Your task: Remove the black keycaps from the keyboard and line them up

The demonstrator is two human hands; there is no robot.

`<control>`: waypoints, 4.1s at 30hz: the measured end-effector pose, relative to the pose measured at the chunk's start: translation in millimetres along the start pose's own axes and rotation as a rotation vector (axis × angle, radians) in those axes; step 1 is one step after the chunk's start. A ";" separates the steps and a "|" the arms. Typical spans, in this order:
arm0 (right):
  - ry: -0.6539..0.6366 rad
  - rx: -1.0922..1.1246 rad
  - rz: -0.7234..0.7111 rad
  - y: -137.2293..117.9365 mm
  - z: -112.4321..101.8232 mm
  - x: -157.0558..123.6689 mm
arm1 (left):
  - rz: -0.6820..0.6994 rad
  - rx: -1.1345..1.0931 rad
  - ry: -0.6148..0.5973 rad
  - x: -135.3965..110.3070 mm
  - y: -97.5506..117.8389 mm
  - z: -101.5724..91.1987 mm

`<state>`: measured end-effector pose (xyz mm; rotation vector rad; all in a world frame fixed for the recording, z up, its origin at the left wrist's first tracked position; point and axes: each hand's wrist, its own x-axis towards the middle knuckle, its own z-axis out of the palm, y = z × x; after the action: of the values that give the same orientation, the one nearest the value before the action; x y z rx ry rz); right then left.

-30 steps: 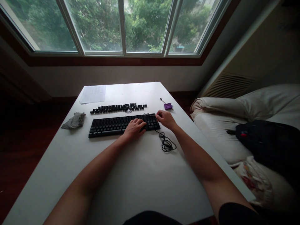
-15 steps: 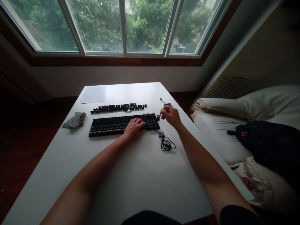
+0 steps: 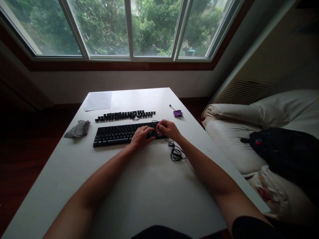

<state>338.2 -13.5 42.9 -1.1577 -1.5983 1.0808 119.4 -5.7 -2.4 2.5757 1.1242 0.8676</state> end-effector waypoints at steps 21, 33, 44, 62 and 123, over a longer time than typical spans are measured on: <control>0.117 0.288 -0.030 11.0 14.4 -0.8 | -0.070 -0.314 -0.010 6.0 -11.9 -4.6; 0.123 0.105 -0.066 32.8 29.9 -3.7 | -0.122 -0.005 -0.015 2.1 3.2 -1.7; 0.165 0.285 0.047 39.5 25.0 3.5 | -0.035 0.108 -0.023 -1.6 -1.0 2.2; 0.409 -0.233 -0.216 14.5 -4.7 -0.5 | -0.085 -0.079 0.151 1.8 6.4 3.2; 0.169 -0.190 -0.090 18.0 19.4 -4.6 | -0.289 -0.713 0.255 3.7 17.3 6.3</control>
<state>324.6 -17.5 20.1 -1.2544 -1.6283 0.7646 135.6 -14.7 1.0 1.7201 0.9732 1.2608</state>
